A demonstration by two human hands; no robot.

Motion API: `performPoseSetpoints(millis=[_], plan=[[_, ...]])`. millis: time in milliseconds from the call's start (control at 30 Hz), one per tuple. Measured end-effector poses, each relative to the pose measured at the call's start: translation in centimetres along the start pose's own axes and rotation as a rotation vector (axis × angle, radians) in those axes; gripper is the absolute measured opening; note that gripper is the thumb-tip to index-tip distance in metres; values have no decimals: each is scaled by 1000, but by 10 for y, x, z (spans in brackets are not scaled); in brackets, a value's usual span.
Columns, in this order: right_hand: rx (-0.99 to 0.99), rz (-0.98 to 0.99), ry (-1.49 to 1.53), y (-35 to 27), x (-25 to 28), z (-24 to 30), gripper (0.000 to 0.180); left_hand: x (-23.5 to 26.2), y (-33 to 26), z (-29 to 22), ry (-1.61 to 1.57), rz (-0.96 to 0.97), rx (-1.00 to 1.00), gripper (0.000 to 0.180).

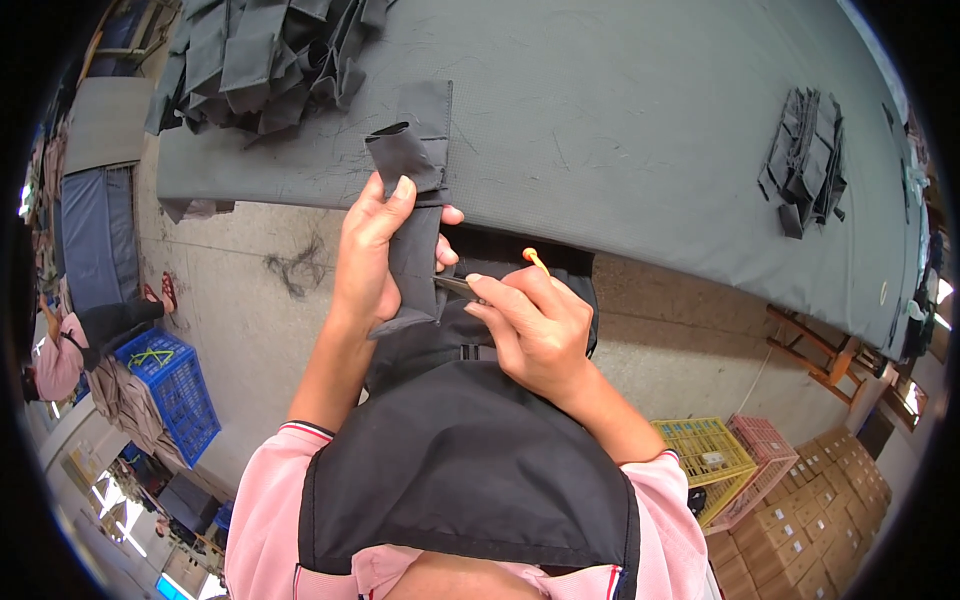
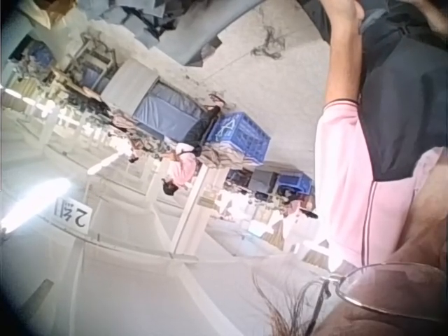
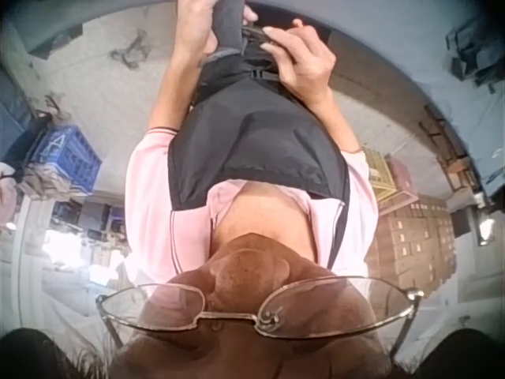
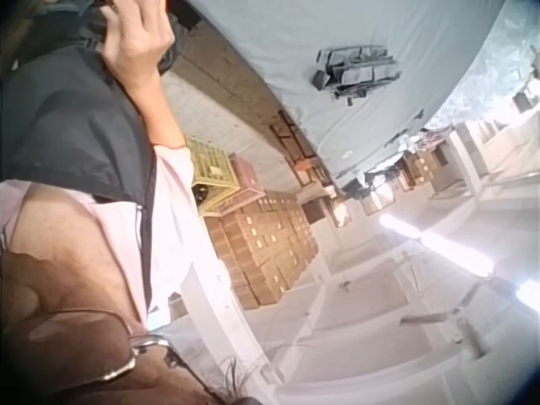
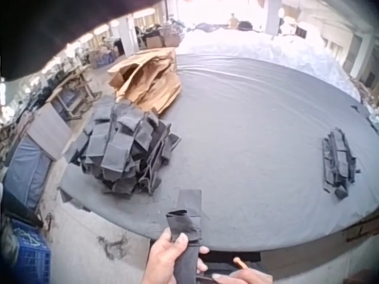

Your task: The person is trimming loose threads from black fabric strips using a pair of clippers at a factory workbench.

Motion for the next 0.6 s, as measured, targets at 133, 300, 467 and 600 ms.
performPoseSetpoints(millis=[133,300,467,600], plan=[[-14,20,29,1,-1,3,32,-2,-1,3,-52,36,46,22],[-1,-14,88,-1,-7,-4,31,-1,0,11,-97,72,103,28],[-24,19,-11,3,-2,6,32,3,-2,4,4,18,-8,39],[-39,113,-100,12,-11,11,27,1,-3,-5,-31,0,-136,47]])
Point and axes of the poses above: each hand's wrist, its own y-axis towards the middle knuckle, its own x-axis out of the back of the hand, z = x × y, the point moved 9 cm from there along y, towards the middle knuckle, and after that the axes turned 5 degrees about -z, right-handed, at the moved point
